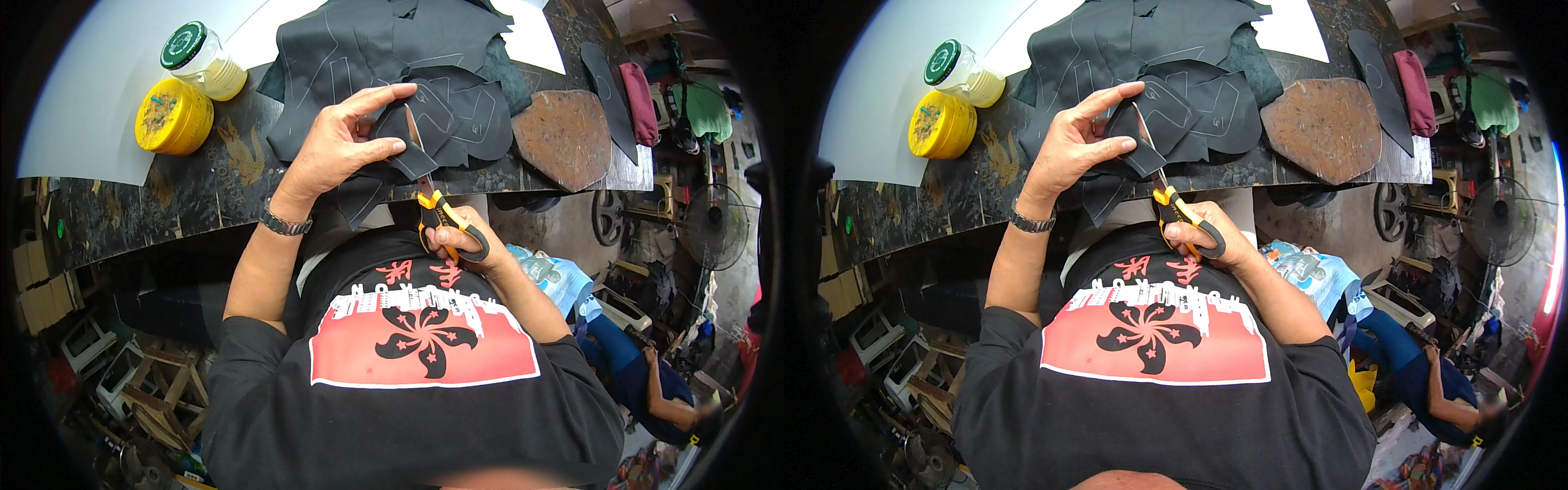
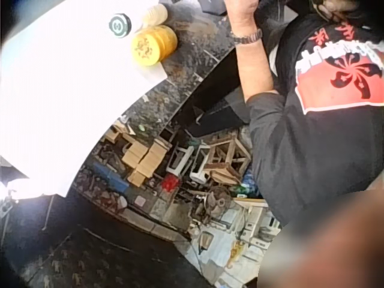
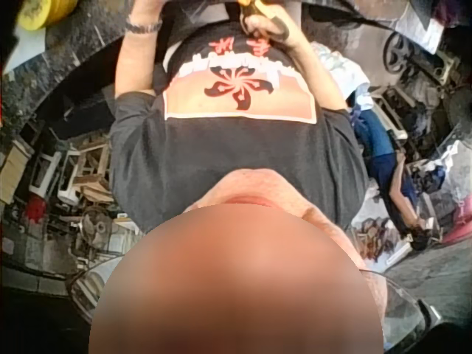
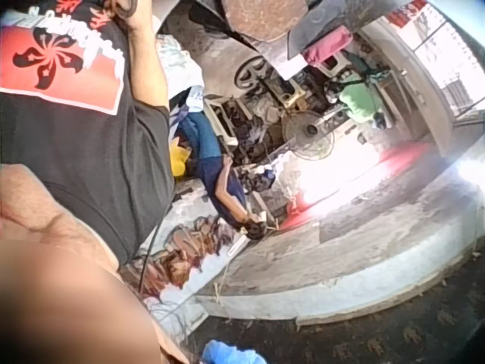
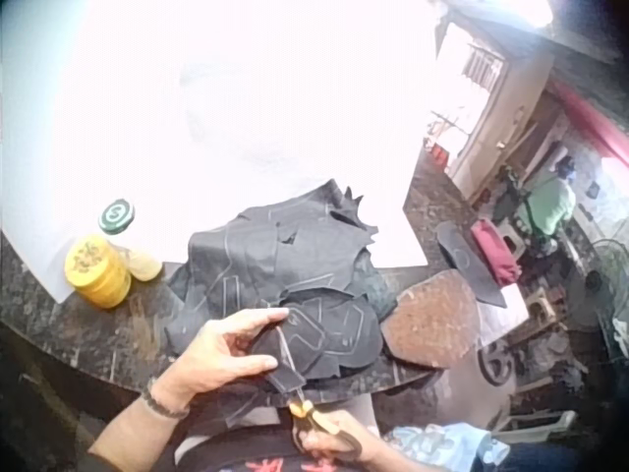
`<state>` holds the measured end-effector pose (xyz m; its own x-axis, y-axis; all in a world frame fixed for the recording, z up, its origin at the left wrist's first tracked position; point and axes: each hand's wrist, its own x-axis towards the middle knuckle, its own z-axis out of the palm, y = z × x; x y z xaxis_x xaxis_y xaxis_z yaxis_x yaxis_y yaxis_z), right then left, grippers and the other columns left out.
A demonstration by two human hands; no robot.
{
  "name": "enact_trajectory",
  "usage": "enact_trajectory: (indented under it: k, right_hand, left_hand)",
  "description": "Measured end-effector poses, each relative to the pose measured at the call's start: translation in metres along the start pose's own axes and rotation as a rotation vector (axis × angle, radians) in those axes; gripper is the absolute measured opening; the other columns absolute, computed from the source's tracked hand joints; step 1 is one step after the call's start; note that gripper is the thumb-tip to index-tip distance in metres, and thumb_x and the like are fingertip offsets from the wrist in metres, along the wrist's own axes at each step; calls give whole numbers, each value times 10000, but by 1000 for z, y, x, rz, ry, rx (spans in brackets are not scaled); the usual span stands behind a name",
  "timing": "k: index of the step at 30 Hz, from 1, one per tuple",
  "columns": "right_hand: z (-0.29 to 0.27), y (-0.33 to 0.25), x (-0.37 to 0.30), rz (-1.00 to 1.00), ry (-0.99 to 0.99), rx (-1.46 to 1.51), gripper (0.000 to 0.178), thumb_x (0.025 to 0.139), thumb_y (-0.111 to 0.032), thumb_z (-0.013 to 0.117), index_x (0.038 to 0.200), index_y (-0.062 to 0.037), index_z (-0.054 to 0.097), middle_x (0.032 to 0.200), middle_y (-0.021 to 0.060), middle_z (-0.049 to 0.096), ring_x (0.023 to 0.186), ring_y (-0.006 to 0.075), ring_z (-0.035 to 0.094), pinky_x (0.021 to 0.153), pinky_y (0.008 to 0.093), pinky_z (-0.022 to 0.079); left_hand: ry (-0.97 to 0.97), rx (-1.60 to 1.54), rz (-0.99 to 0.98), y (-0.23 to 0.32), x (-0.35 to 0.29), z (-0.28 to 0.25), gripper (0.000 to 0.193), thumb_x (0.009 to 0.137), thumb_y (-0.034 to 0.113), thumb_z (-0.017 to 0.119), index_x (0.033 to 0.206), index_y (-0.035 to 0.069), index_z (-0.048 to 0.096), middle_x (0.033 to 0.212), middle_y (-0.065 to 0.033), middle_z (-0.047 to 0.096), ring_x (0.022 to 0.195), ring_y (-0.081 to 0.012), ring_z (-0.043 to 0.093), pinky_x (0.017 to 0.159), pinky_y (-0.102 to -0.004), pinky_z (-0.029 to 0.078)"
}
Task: The person uses shears to cut a dark fabric laid on a work table, following white chalk outlines. They rotate and reposition the fabric to cut along curved and straight edges, separating pattern pieces from the main sheet.
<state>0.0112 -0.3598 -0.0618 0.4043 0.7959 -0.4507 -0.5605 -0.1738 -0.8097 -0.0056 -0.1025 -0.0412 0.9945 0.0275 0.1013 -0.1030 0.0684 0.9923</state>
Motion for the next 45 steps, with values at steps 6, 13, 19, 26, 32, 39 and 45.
enact_trajectory:
  k: [6,13,19,26,32,39,45]
  right_hand:
    - [-2,-2,-1,27,-39,-15,455,792,-444,729,784,-10,591,659,38,542,566,103,507,528,211,382]
    - [-7,-14,-2,114,-34,-92,361,797,-367,729,809,-34,590,667,19,543,563,80,517,479,208,416]
    - [-4,-15,1,101,-12,-62,371,796,-374,728,820,-32,585,660,16,525,554,81,509,459,208,409]
    - [-6,-5,0,68,-42,25,402,788,-392,731,775,-19,582,642,34,526,510,90,489,443,205,385]
    - [-2,-1,1,25,-50,79,405,788,-385,726,783,-4,587,643,44,537,530,102,496,464,211,374]
    - [1,0,0,13,-49,106,394,805,-372,726,783,-4,586,664,46,542,552,106,503,492,212,381]
    - [-1,-3,1,24,-55,19,405,802,-400,715,771,-13,603,687,53,561,588,117,529,541,229,407]
  left_hand:
    - [27,-16,-64,2,-3,2,587,774,-4,753,1326,64,566,1332,-53,543,1061,-98,571,889,-232,513]
    - [-66,76,-57,9,1,-8,587,772,3,753,1325,58,565,1316,-61,553,1000,-87,592,797,-227,543]
    - [-70,45,-37,8,1,-2,596,768,-24,747,1328,65,563,1331,-65,533,970,-95,600,794,-219,554]
    - [-10,-6,-51,5,-4,2,605,772,-38,740,1337,69,554,1337,-59,513,936,-69,589,720,-198,566]
    - [54,-78,-45,6,-7,9,606,781,-52,729,1347,50,537,1364,-65,490,893,-71,606,700,-201,573]
    - [83,-96,-31,1,-10,9,577,793,-55,716,1336,31,542,1366,-68,493,938,-80,609,735,-208,567]
    - [52,-14,-11,3,-5,1,536,809,-33,712,1319,51,569,1341,-41,512,896,-59,586,713,-184,536]
